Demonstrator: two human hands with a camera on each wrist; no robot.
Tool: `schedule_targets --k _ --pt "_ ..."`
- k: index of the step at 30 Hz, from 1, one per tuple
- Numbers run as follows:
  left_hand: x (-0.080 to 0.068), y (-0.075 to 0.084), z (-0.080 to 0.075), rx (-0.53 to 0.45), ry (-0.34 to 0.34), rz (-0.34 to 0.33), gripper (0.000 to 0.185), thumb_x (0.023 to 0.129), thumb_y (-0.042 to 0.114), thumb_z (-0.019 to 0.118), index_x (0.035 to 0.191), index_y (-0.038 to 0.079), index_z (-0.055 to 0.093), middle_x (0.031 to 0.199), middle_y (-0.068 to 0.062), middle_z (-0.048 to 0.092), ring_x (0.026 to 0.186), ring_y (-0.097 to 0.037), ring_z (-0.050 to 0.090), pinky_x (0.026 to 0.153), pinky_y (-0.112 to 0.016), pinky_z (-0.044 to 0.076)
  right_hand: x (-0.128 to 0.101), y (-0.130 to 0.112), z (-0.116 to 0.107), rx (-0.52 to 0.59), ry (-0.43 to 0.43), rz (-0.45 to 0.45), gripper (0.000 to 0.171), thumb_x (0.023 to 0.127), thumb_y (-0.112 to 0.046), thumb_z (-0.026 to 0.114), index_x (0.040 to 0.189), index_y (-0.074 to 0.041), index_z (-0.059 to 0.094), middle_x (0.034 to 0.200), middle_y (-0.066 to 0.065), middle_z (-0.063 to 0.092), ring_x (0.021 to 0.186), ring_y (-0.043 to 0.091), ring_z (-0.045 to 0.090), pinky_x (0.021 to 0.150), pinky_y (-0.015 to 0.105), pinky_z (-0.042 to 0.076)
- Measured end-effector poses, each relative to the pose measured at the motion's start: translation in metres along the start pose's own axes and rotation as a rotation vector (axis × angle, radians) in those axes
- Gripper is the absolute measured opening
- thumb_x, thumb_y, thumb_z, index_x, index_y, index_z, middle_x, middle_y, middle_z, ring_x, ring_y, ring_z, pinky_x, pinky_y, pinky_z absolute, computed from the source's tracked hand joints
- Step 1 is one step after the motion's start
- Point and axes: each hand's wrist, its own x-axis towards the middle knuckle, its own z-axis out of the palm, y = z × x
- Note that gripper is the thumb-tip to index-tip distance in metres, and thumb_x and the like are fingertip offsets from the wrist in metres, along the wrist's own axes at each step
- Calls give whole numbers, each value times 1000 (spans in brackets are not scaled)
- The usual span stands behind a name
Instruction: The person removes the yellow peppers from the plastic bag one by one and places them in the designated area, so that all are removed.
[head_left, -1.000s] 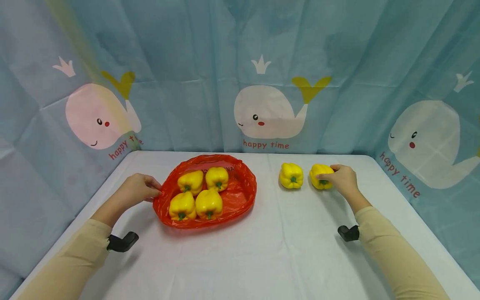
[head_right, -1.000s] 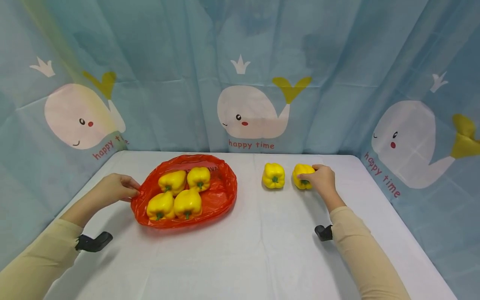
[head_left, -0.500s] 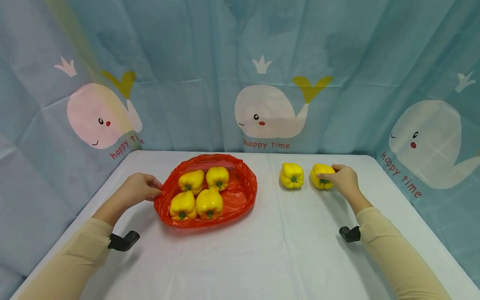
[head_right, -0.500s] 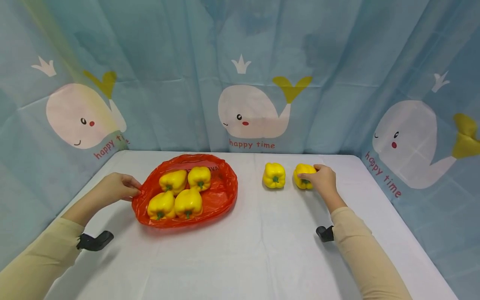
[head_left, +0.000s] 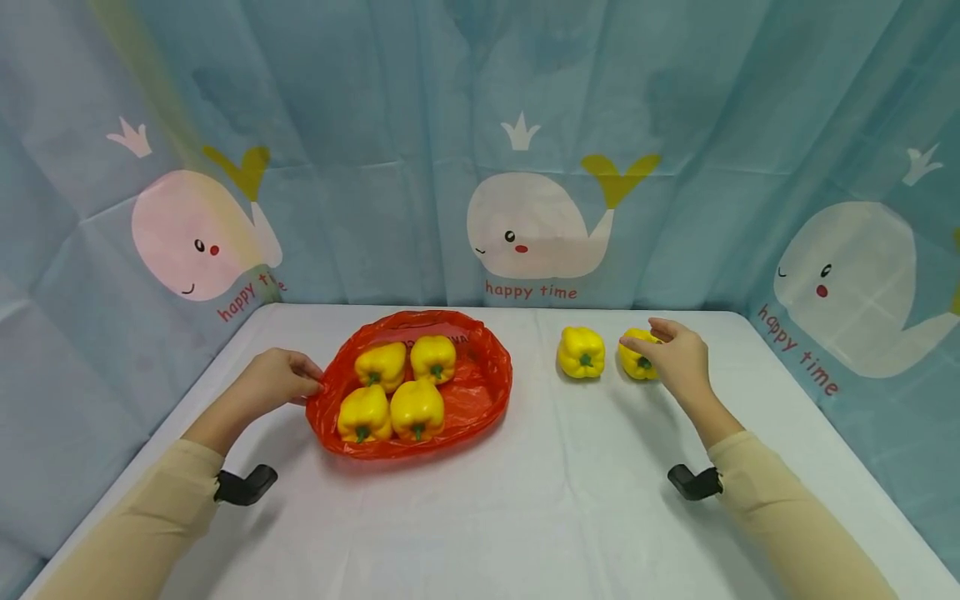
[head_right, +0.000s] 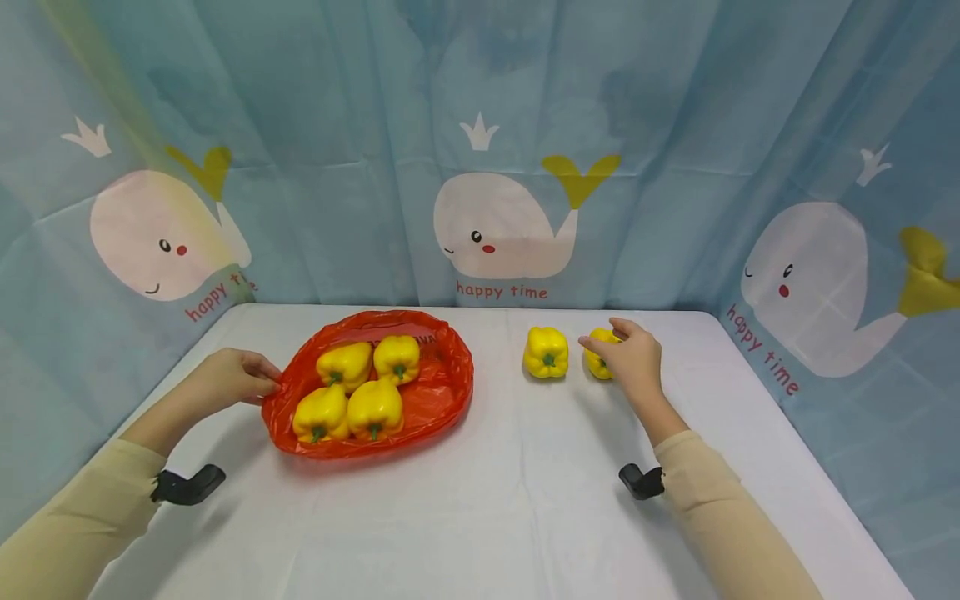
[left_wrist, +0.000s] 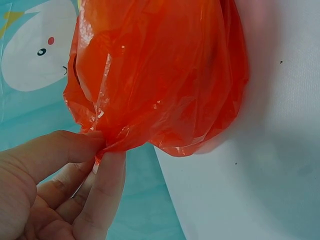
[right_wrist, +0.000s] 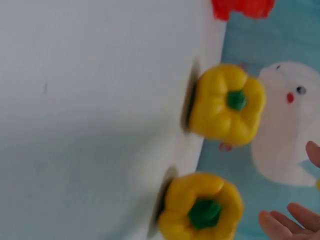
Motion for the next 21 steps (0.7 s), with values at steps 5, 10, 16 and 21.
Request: schedule_targets --k 5,10,16,21 --pt "0 1 -1 1 1 1 27 85 17 65 104 -2 64 94 -12 65 77 -16 62 77 -39 56 -16 -18 13 91 -45 -46 81 70 -57 70 132 -8 50 131 14 54 122 28 50 98 42 45" --pt "-1 1 0 0 -3 -2 27 85 17 65 105 -2 63 94 -12 65 77 -16 62 78 -39 56 -29 -31 29 136 -135 -62 74 72 -51 73 128 -7 53 128 12 56 119 25 53 96 41 47" --pt "-1 1 0 -2 -5 3 27 85 17 65 105 -2 63 95 -12 66 77 -16 63 78 -39 56 -39 -44 46 188 -223 -36 77 70 -48 75 129 -6 51 128 11 56 117 24 54 97 39 47" --pt "0 0 0 2 -5 3 28 85 18 65 105 -2 64 95 -12 66 77 -16 63 78 -39 56 -45 -56 59 211 -266 -27 78 65 -55 76 126 -11 54 125 7 59 114 20 56 97 40 47"
